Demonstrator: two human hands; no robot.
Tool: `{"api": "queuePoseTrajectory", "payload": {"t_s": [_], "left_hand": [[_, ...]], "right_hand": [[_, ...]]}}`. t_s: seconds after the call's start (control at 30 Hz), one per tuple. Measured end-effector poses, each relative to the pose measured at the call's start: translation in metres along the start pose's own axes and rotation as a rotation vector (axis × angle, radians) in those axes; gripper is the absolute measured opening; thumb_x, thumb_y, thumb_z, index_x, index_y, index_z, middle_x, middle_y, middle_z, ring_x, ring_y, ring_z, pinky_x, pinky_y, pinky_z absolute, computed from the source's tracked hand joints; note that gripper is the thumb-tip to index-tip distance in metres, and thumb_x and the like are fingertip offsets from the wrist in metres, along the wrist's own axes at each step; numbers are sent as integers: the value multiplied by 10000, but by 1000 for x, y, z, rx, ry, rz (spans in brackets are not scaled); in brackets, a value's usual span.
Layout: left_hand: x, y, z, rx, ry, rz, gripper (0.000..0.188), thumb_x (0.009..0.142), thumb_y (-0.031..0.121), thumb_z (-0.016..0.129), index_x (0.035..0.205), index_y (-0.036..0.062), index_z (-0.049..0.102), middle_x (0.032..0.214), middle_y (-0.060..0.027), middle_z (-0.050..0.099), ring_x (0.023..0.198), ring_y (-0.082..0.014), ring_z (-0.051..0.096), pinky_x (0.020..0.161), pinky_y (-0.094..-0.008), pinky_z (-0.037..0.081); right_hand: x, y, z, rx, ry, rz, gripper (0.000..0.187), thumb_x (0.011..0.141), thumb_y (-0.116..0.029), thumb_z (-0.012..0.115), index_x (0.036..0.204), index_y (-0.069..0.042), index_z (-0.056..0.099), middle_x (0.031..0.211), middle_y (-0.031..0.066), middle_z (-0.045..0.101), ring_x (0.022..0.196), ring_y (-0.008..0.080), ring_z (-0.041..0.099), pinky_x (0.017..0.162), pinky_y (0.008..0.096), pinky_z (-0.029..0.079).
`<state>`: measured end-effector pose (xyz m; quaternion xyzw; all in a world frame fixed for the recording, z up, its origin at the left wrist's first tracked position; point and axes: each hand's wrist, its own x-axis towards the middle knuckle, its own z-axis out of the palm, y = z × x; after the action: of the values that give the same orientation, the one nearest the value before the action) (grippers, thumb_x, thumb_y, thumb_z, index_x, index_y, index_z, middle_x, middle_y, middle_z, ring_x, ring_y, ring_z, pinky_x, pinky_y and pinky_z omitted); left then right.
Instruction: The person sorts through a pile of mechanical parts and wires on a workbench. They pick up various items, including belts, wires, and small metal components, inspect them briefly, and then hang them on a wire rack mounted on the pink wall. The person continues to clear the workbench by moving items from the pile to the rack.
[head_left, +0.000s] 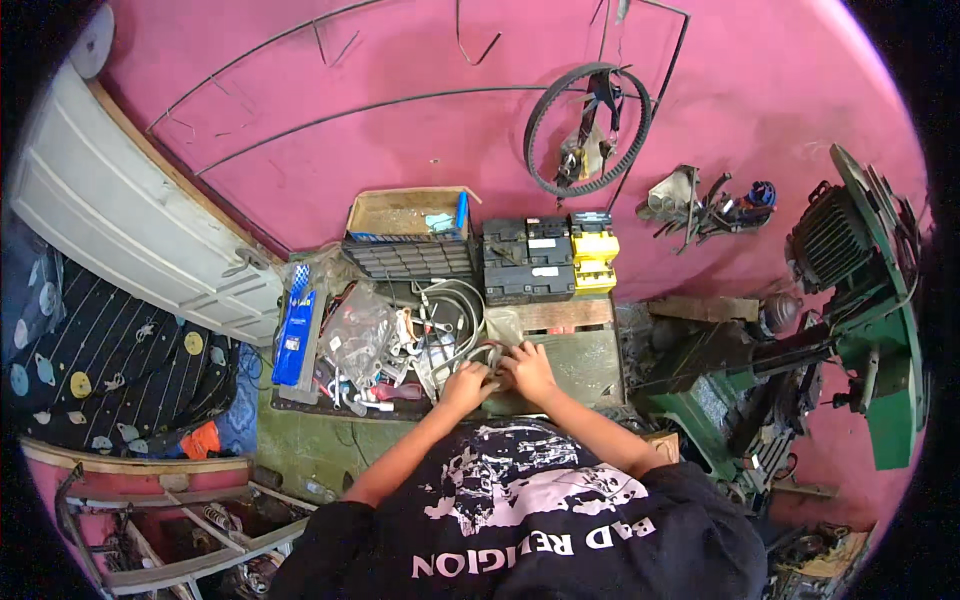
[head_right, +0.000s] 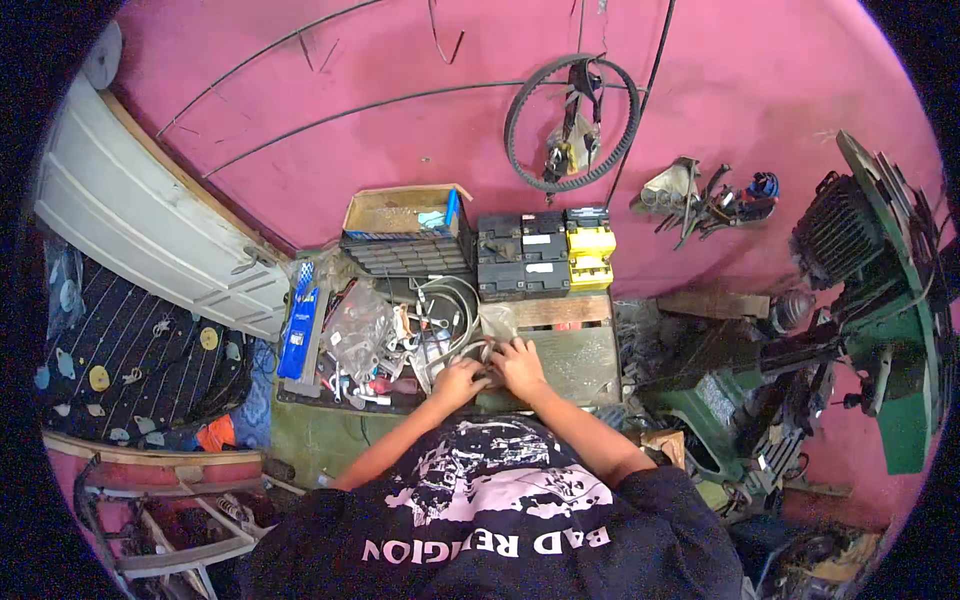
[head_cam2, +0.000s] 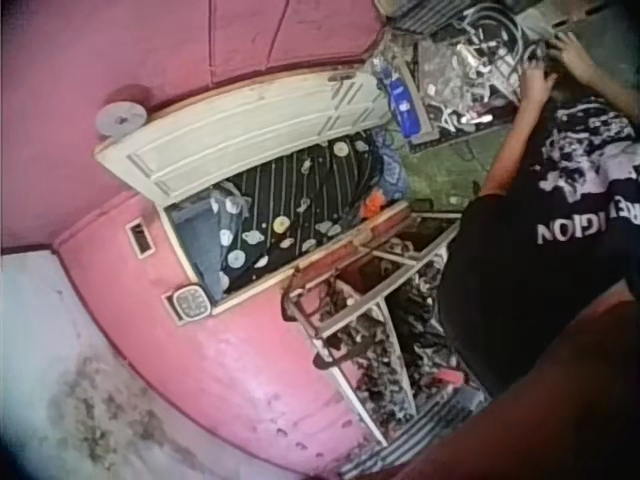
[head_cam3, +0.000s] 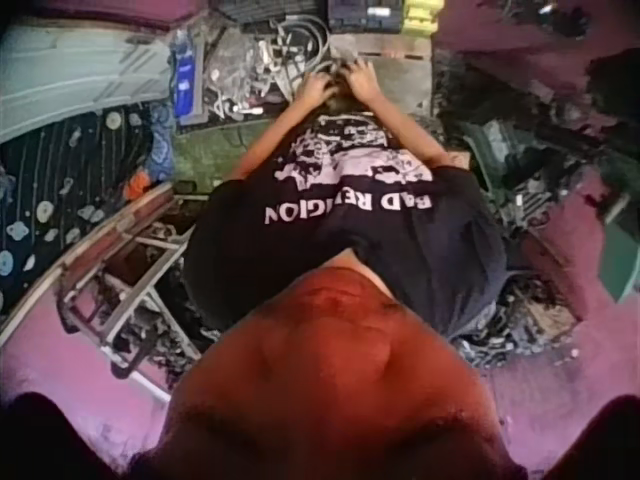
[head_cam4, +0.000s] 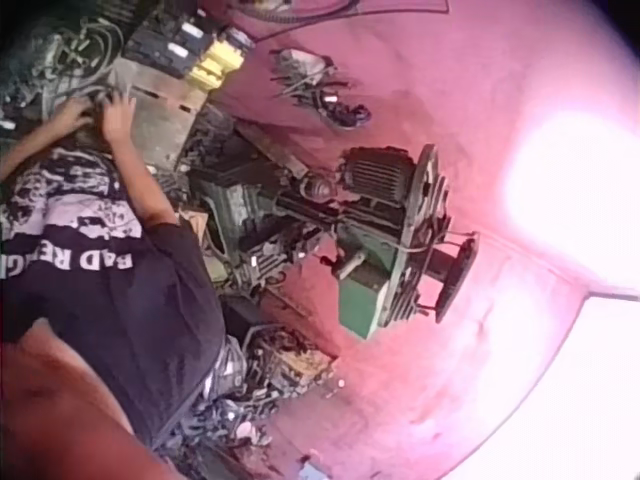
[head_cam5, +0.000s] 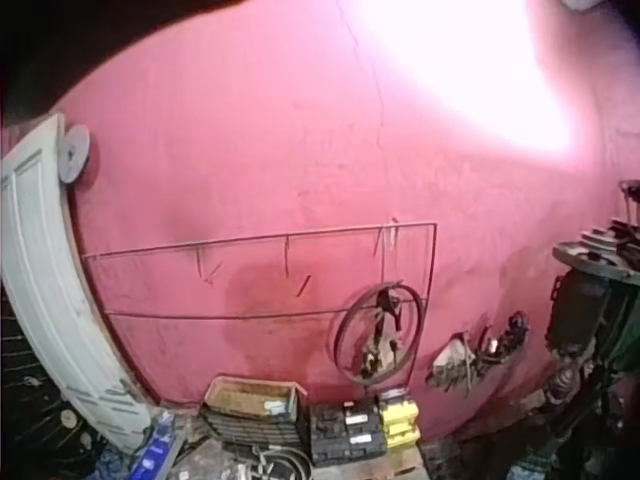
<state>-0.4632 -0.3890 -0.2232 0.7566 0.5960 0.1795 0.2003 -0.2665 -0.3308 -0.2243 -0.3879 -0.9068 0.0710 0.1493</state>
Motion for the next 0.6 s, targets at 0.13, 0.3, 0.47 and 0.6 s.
{"api": "queuePoseTrajectory", "payload": {"t_s": [0.13,0.3,0.47,0.6], "left_hand": [[0,9,-39,-65,342,21,181,826,234,776,898,75,730,964,-103,695,933,-330,634,816,-430,534],[-1,-2,-106,-169,456,-44,185,771,193,825,909,90,759,895,-83,719,872,-308,634,784,-411,513],[-3,14,-118,-315,354,-55,233,817,257,816,989,103,786,934,-84,752,874,-279,648,820,-383,515],[26,51,-118,-296,374,85,232,810,242,817,981,89,785,929,-78,751,849,-276,651,807,-379,520]], "right_hand": [[0,17,-28,119,186,101,194,845,-273,736,962,-130,679,1037,74,651,1008,324,548,840,485,419],[2,65,-76,411,187,237,212,858,-230,757,972,-66,686,1097,93,685,1069,355,549,948,477,429],[6,44,-115,316,41,242,562,817,-348,797,1313,-145,627,1384,109,591,1243,357,508,1004,532,384],[32,-6,-138,247,150,26,585,821,-395,768,1346,-186,616,1304,72,649,1169,304,560,1019,544,354]]}}
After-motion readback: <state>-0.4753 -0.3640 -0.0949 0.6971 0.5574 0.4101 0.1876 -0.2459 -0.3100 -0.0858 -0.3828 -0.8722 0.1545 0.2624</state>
